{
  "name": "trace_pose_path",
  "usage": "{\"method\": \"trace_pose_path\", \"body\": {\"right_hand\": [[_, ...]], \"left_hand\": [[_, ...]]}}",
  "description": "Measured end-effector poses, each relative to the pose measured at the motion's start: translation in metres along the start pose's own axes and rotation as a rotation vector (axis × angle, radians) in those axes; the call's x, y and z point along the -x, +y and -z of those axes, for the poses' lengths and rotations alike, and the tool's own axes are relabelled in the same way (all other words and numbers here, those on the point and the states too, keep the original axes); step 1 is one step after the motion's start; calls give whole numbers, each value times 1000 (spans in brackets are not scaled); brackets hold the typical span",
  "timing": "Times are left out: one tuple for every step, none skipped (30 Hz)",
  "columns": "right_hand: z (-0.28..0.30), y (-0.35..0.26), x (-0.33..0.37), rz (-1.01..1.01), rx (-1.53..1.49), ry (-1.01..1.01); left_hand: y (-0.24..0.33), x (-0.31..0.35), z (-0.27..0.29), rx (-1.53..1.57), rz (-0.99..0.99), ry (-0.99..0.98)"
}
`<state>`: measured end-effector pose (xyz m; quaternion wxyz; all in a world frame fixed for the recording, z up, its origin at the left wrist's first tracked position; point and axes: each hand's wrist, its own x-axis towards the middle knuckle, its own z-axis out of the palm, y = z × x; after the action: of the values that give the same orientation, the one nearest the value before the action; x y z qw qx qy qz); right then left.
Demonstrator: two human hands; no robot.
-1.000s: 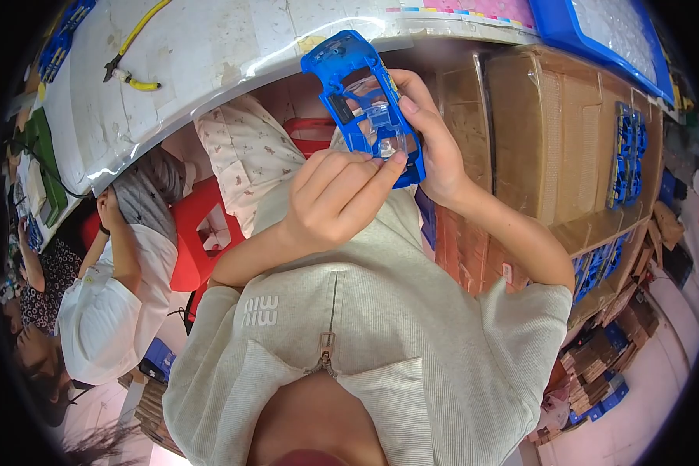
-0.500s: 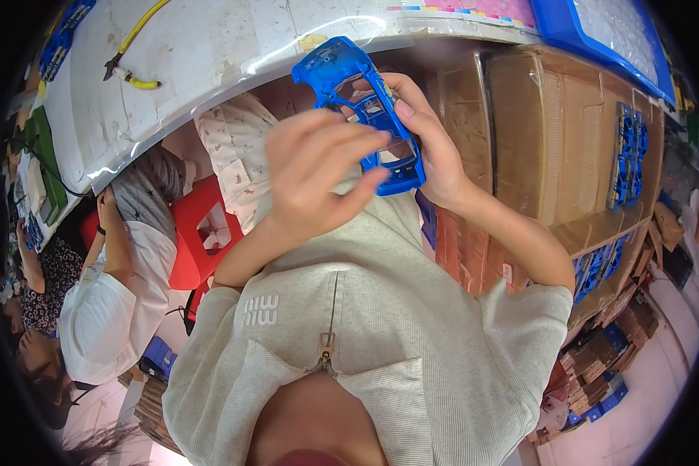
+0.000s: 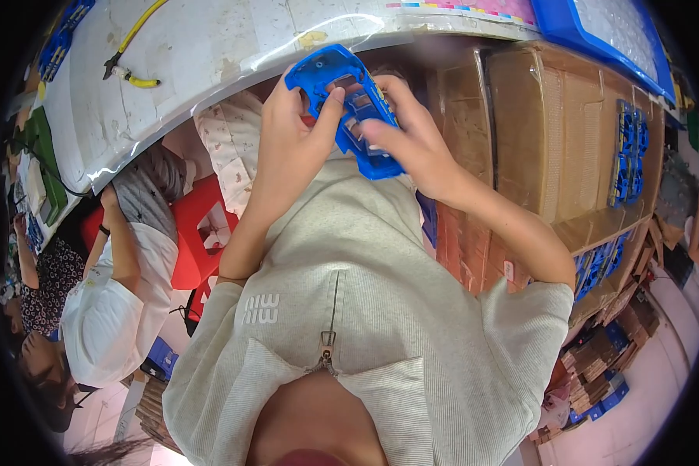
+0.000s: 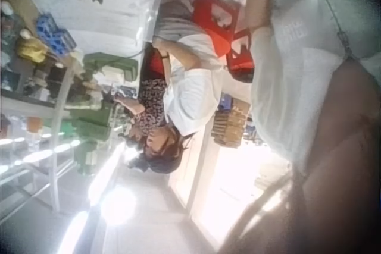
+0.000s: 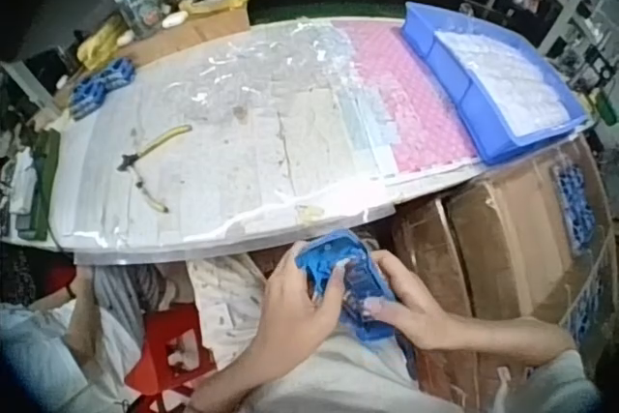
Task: The person assembles toy cars by picking up plastic window inserts, fitting them into the toy car shells by hand and with pliers, and placing the assembled car shells into a box.
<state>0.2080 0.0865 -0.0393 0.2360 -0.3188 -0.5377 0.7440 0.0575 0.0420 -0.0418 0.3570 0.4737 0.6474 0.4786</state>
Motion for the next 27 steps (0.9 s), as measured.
{"method": "trace_pose_path", "body": {"right_hand": [[1, 4, -2, 66, 287, 41], [2, 3, -3, 66, 286, 41], [2, 4, -3, -10, 242, 83], [1, 4, -3, -85, 198, 124], [0, 6, -4, -53, 231, 152], [0, 6, -4, -53, 231, 154], [-1, 6, -4, -55, 231, 171], [-1, 6, -4, -58, 232, 186], [0, 6, -4, -57, 231, 190], [1, 6, -3, -46, 273, 191], [2, 7, -3, -35, 314, 192], [1, 7, -3, -35, 312, 192], [0, 6, -3, -43, 304, 200], [-1, 6, -3, -51, 296, 209], [-1, 6, -3, -51, 295, 209], [-1, 6, -3, -39, 308, 211], [-1, 5, -3, -28, 322, 214], [0, 5, -3, -28, 321, 215], [1, 5, -3, -23, 348, 208], [2, 6, -3, -19, 375, 200], [2, 6, -3, -19, 374, 201], [3, 7, -3, -13, 371, 204], [3, 8, -3, -7, 369, 206], [2, 8, -3, -8, 368, 207], [0, 7, -3, 16, 339, 216], [-2, 7, -3, 39, 311, 225], [-1, 7, -3, 38, 311, 226]], "left_hand": [[-2, 0, -3, -1, 0, 0], [-5, 0, -6, -34, -59, 20], [-7, 1, -9, -68, -117, 39], [-8, 3, -12, -69, -116, 37], [-8, 5, -15, -75, -125, 50], [-8, 6, -17, -78, -136, 60], [-9, 6, -18, -78, -136, 58], [-10, 6, -18, -118, -149, 69], [-10, 5, -19, -156, -163, 77], [-10, 5, -20, -155, -164, 74], [-9, 6, -21, -104, -142, 59], [-8, 6, -21, -54, -118, 45], [-7, 7, -21, -56, -118, 44], [-5, 7, -21, 33, -58, 15], [-4, 7, -21, 122, 2, -14], [-4, 8, -21, 122, 2, -15], [-3, 7, -21, 110, 10, -18], [-3, 7, -21, 98, 17, -22], [-3, 7, -21, 98, 17, -24], [-2, 7, -21, 116, 41, -31], [-2, 7, -22, 134, 64, -39], [-3, 6, -22, 134, 64, -40], [-3, 6, -23, 126, 46, -33], [-3, 5, -23, 119, 27, -27], [-3, 5, -23, 118, 28, -29], [-2, 5, -23, 138, 55, -39], [-2, 5, -23, 158, 83, -49]]}}
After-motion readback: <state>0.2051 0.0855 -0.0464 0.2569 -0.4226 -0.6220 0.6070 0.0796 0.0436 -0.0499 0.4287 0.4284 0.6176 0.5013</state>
